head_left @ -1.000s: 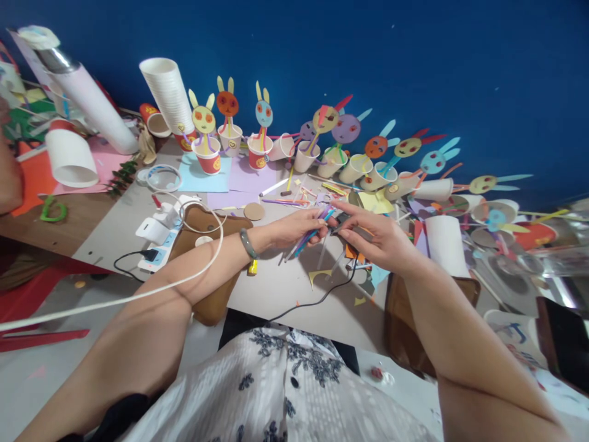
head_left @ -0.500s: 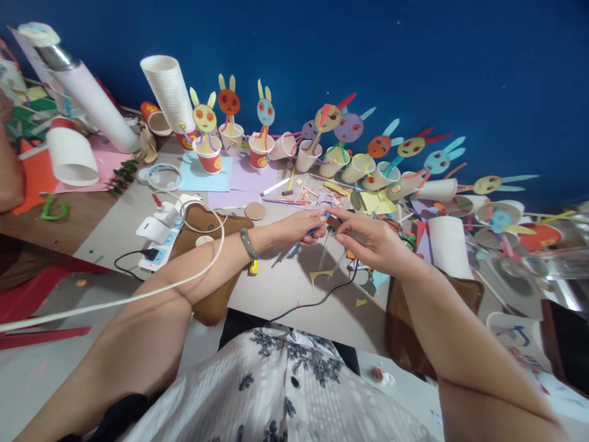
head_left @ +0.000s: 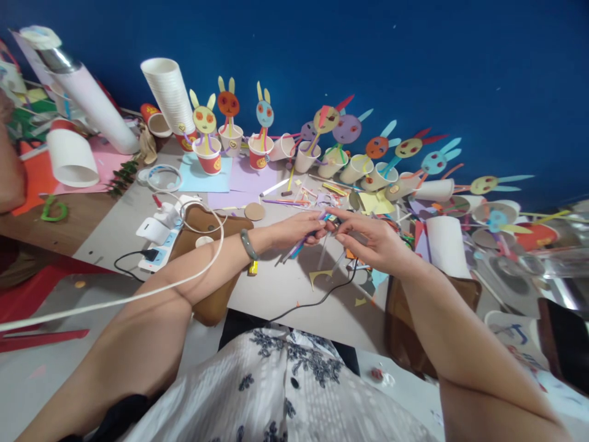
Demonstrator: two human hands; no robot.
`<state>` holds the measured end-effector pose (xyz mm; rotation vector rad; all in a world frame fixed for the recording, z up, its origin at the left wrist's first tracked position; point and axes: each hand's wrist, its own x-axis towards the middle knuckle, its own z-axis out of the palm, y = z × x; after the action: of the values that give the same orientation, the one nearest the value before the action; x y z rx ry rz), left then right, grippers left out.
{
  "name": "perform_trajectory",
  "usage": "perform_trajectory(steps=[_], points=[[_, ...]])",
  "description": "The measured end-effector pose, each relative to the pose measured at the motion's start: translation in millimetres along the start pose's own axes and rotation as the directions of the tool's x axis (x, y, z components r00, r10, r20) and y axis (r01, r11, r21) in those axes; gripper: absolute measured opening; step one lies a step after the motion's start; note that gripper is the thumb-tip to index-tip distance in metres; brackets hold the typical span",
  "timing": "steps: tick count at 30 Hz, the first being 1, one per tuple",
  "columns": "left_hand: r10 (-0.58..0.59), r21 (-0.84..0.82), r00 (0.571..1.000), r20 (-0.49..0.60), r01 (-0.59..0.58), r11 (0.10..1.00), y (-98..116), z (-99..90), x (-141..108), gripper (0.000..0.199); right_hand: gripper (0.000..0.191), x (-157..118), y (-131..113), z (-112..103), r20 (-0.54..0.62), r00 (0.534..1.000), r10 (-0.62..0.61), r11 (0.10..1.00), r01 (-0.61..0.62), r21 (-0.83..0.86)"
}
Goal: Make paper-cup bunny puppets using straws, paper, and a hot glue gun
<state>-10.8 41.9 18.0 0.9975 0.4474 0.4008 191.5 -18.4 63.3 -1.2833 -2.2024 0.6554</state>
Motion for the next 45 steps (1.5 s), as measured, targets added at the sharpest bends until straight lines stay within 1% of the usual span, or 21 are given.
perform_trajectory(steps=[3, 6, 11, 17, 23, 26, 32, 36, 39, 42, 45], points=[[0.008, 0.050, 1.000, -0.006, -0.008, 0.999, -4, -2.3, 1, 0.010, 0.018, -1, -1, -1, 0.003, 1.000, -0.004, 1.000, 0.004, -0.004], [-0.014, 0.049, 1.000, 0.003, 0.014, 0.999, -6, -4.5, 1, 0.009, 0.018, -1, 0, -2, -0.007, 1.000, -0.012, 1.000, 0.012, -0.018], [-0.005, 0.021, 1.000, -0.031, 0.006, 1.000, -5, -7.9, 3, 0.013, 0.016, -1, 0, -2, -0.033, 0.999, -0.018, 1.000, 0.017, -0.018], [0.028, 0.013, 0.999, -0.035, -0.028, 1.000, -10, -12.3, 5, 0.020, 0.015, 0, 0, 1, -0.010, 1.000, -0.014, 0.999, 0.013, -0.033], [0.067, 0.026, 0.997, -0.029, -0.066, 0.997, -10, -11.6, 4, 0.020, 0.015, 4, -4, 3, 0.011, 1.000, -0.029, 0.999, 0.029, -0.023], [0.065, 0.040, 0.998, -0.014, -0.065, 0.997, -8, -10.3, 4, 0.016, 0.015, 5, -5, 3, 0.019, 0.999, -0.035, 0.999, 0.036, -0.028], [0.074, 0.060, 0.997, -0.008, -0.073, 0.996, -7, -7.6, 2, 0.018, 0.014, 5, -3, 4, 0.032, 0.999, -0.032, 0.999, 0.033, -0.025], [0.098, 0.047, 0.995, -0.010, -0.097, 0.994, -8, -7.5, 2, 0.019, 0.017, 6, -5, 1, 0.039, 0.999, 0.014, 0.999, -0.013, -0.043], [0.100, 0.055, 0.995, -0.005, -0.099, 0.994, -9, -7.7, 2, 0.023, 0.018, 9, -6, -1, -0.033, 0.997, 0.065, 0.997, -0.066, -0.047], [0.085, 0.070, 0.996, 0.000, -0.085, 0.994, -8, -7.0, 2, 0.023, 0.020, 14, -6, 0, -0.108, 0.985, 0.131, 0.991, -0.133, -0.017], [0.072, 0.082, 0.997, -0.029, -0.070, 0.994, -7, -6.3, 2, 0.022, 0.022, 21, -6, 0, -0.125, 0.967, 0.220, 0.975, -0.223, -0.007]])
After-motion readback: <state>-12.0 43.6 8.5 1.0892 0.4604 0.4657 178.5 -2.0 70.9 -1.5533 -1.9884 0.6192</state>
